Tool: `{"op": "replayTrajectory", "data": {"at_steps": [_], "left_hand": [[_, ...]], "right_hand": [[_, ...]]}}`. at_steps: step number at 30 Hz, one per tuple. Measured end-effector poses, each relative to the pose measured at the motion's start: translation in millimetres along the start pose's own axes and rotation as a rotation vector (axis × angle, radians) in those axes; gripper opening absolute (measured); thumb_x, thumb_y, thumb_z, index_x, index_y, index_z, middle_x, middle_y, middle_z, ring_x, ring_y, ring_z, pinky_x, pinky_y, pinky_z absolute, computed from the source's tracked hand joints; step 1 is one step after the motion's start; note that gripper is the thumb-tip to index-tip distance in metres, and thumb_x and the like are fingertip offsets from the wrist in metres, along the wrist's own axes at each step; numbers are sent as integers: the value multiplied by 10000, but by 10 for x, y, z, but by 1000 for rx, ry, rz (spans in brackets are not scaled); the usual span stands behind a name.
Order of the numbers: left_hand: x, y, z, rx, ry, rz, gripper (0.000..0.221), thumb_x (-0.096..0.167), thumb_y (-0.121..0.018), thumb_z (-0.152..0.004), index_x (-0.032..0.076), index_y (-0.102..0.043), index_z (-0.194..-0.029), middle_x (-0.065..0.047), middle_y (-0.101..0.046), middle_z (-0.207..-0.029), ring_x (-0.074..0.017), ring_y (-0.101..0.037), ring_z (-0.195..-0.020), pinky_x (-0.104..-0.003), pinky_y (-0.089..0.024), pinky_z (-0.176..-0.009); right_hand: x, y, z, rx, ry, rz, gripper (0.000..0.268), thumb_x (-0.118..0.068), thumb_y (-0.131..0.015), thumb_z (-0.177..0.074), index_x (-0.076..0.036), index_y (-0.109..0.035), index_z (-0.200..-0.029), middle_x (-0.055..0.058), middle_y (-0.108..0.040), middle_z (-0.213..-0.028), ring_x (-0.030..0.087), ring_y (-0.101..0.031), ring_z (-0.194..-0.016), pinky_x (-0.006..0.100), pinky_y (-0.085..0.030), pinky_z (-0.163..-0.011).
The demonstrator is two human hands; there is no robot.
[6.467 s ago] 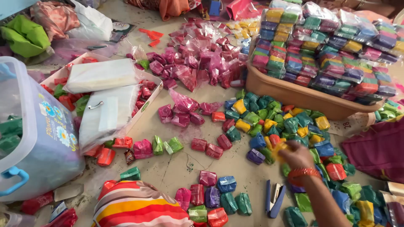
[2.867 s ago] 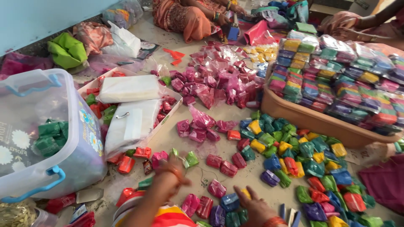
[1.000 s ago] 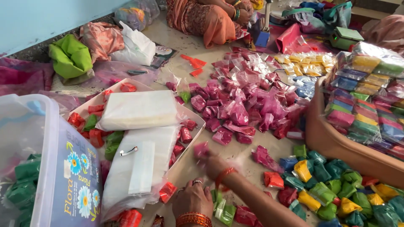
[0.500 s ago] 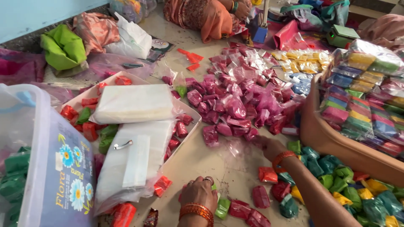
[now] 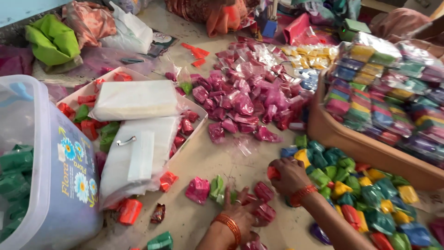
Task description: The person sorts and arranges small colorful packets on the floor by hand, moving them into different groups and aligning some in rows.
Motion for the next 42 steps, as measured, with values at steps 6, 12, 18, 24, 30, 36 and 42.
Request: {"op": "replayTrajectory", "data": {"at_steps": [6, 12, 18, 24, 30, 36, 42], "left_hand": [[-240, -13, 65, 11, 196, 51, 419, 584, -625, -885, 411, -686, -1261, 116, -247, -1677, -382, -33, -1600, -803, 92, -1175], [-670, 647, 778, 211, 781, 312, 869, 313, -879, -777, 347, -395, -1498, -70, -272, -1562, -433, -390, -1396, -523, -453, -1097], [-1399, 165, 261, 310, 856, 423, 893, 166, -860, -791, 276, -327, -1500, -191, -329, -1444, -420, -616, -1168, -456, -569, -983], [-1637, 631, 270, 838, 722, 418, 714, 102, -702, -873, 211, -354, -1487, -217, -467, -1346, -433, -630, -1096, -499, -573, -851], [-1523, 911, 703, 862, 849, 266, 492, 193, -669, -919, 147, -455, -1360, -189, -590, -1239, -393, -644, -1083, -496, -554, -884], [-1624, 927, 1283, 944, 1002, 349, 224, 127, -648, -870, 157, -677, -1090, -127, -679, -1140, -360, -669, -1047, -479, -560, -874], [-1665, 515, 1241, 900, 1010, 328, 125, 225, -627, -929, 138, -694, -988, -146, -707, -1052, -363, -698, -978, -487, -576, -845]], "right_hand": [[617, -424, 716, -182, -119, 30, 456, -312, -743, -760, -168, -664, -1186, 117, -671, -1176, 344, -627, -1159, 441, -532, -990], [181, -831, 667, -124, -96, -299, 1098, -305, -1014, -538, -196, -432, -1462, 163, -567, -1322, 364, -573, -1211, 427, -504, -1017], [-133, -964, 164, 41, -188, -419, 1084, -296, -965, -608, -206, -361, -1505, 183, -616, -1226, 388, -639, -1119, 436, -547, -941], [-33, -784, -119, 253, -199, -484, 524, -222, -850, -738, -111, -630, -1200, 150, -652, -1139, 348, -698, -950, 451, -570, -816], [100, -730, -85, 272, -244, -477, 227, -267, -817, -783, -76, -758, -892, 137, -694, -940, 336, -685, -885, 441, -549, -797], [-556, -758, 252, 168, -38, -535, 165, -238, -752, -787, -96, -753, -870, 128, -712, -916, 321, -704, -850, 408, -561, -755], [-873, -1207, 251, -97, -43, -500, 183, -267, -767, -793, -101, -732, -861, 131, -735, -821, 327, -714, -795, 416, -563, -717]]}}
Point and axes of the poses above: each hand's wrist, its own z-axis away from the middle knuckle, its own y-axis out of the back of the hand, x = y × z, the point moved 9 cm from there along -z, towards the middle knuckle
